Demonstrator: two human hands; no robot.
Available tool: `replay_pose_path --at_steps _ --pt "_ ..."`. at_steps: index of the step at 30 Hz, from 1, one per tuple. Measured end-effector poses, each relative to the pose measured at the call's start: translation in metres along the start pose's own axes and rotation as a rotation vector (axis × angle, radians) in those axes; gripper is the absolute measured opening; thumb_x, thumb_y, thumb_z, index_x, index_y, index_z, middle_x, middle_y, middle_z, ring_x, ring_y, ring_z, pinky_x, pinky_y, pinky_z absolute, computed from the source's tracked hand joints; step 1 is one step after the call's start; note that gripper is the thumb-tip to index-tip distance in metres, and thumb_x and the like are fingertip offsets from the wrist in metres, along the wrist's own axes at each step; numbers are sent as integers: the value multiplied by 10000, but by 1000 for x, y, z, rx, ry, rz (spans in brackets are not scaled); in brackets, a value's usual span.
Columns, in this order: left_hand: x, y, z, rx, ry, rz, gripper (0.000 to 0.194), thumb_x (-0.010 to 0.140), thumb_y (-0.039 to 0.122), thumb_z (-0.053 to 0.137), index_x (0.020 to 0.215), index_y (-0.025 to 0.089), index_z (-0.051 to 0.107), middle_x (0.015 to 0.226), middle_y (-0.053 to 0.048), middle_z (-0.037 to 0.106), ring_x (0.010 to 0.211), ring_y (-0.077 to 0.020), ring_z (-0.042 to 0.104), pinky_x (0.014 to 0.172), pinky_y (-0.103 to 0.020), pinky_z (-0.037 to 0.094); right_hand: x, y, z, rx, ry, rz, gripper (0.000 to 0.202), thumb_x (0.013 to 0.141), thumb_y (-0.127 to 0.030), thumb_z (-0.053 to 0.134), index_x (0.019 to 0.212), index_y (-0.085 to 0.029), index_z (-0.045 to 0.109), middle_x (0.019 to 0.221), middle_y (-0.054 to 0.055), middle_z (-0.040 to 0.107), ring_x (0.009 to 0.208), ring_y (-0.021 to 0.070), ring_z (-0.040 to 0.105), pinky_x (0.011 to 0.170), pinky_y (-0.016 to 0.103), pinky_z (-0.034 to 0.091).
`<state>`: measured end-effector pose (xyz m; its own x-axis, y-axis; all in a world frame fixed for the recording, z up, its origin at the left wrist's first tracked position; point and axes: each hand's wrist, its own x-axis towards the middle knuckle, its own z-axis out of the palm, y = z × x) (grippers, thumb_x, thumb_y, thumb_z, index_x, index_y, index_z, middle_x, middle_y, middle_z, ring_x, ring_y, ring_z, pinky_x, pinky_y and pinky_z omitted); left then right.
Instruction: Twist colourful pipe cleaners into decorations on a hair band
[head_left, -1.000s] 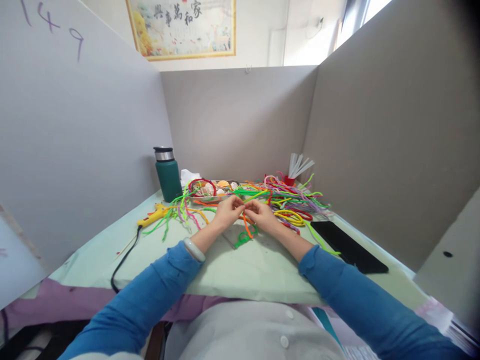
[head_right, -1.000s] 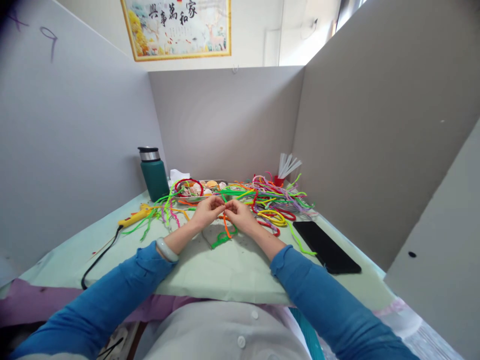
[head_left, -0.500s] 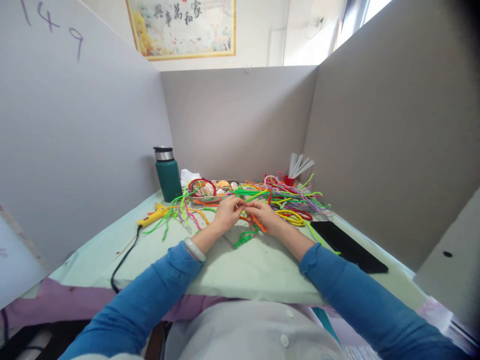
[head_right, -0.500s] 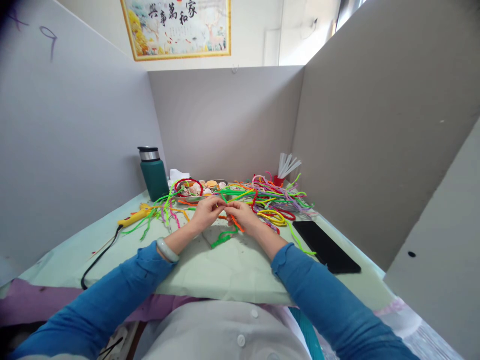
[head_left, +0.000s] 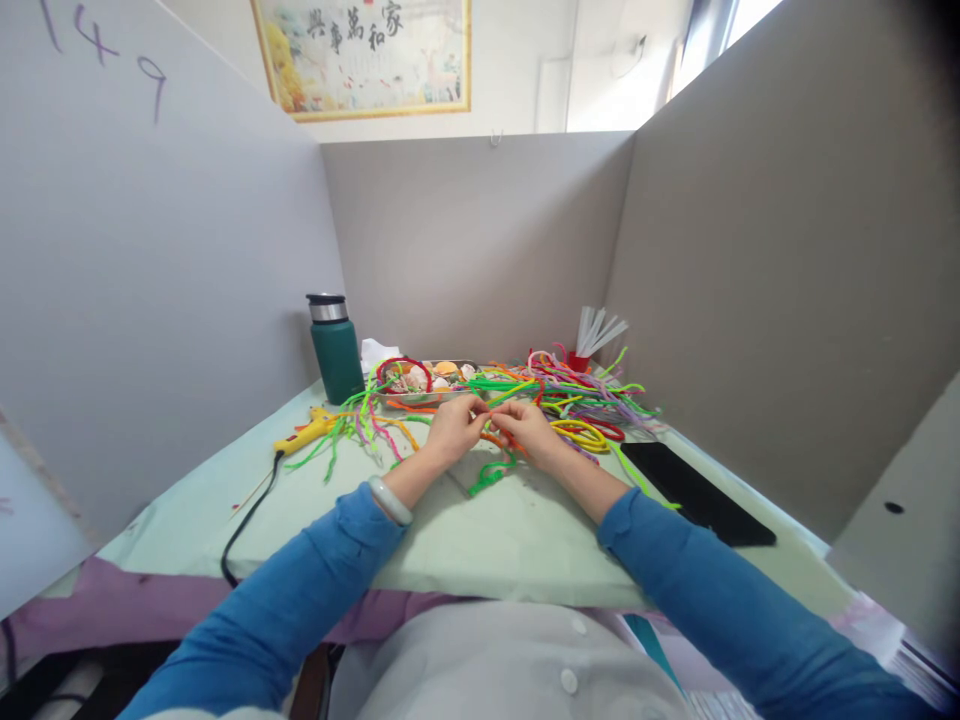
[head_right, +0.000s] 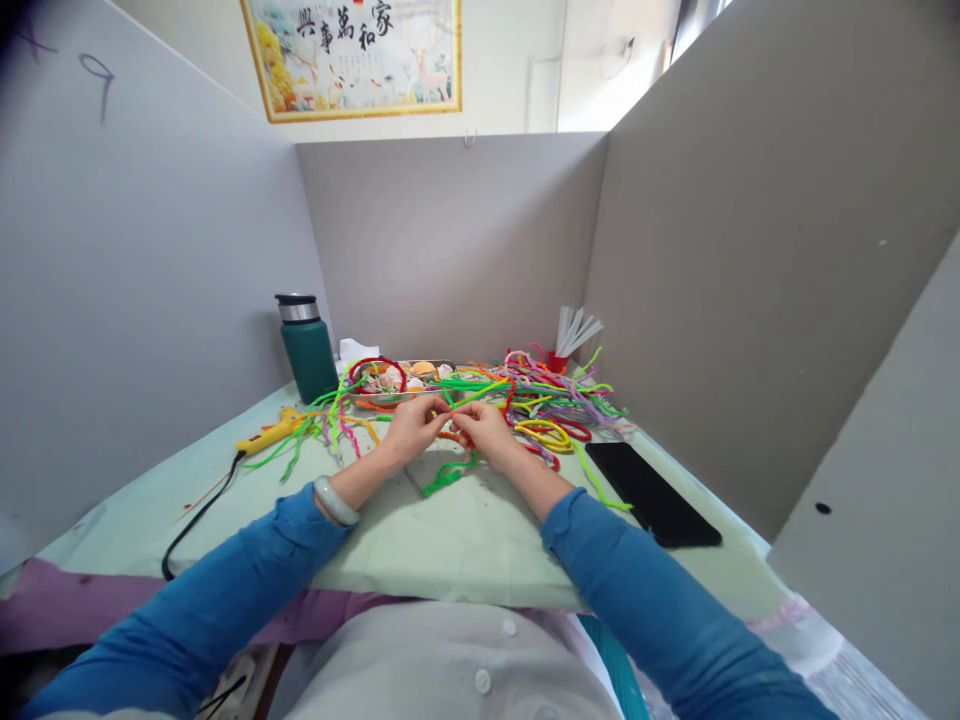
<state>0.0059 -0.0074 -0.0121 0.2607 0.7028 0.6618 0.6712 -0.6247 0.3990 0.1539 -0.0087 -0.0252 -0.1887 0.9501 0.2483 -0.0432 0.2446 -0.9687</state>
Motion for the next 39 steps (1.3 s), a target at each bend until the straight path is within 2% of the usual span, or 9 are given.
replay_pose_path --at_steps 7,11,16,22,28,39 --pt "-1 2 -1 109 -48 -26 212 779 254 502 865 188 684 817 -34 681 671 -122 563 616 -216 386 -1 -1 0 -81 29 -33 195 660 -317 603 733 -167 502 436 -65 521 325 70 434 315 176 345" --pt "-1 2 -1 135 -54 -40 236 780 234 480 878 190 690 813 -38 685 677 -129 572 622 -219 390 -1 0 1 -96 -9 -49 202 666 -314 600 767 -162 513 449 -58 527 336 73 443 311 173 349" --pt "0 1 -1 131 -50 -39 252 770 217 470 892 180 687 819 -43 688 681 -130 579 620 -218 392 -2 2 2 -76 -34 -44 247 662 -332 611 816 -166 512 462 -53 527 360 91 459 301 181 343" --pt "1 -1 -1 139 -39 -37 237 748 190 474 860 173 682 776 -34 682 643 -120 567 604 -215 389 -3 -1 4 -108 0 -83 144 672 -288 570 722 -169 507 397 -79 449 311 59 356 307 174 282" --pt "2 -4 2 42 -31 -25 223 763 228 477 866 170 666 813 -27 678 666 -116 569 602 -210 400 2 1 2 -107 74 -112 148 650 -283 572 712 -167 505 456 -68 495 340 57 373 340 180 289" --pt "0 -1 -1 82 -40 -57 213 776 291 508 865 194 675 806 -27 685 682 -130 580 614 -221 396 2 4 1 -187 43 -137 151 671 -303 547 723 -167 506 458 -66 484 339 61 388 323 173 279"
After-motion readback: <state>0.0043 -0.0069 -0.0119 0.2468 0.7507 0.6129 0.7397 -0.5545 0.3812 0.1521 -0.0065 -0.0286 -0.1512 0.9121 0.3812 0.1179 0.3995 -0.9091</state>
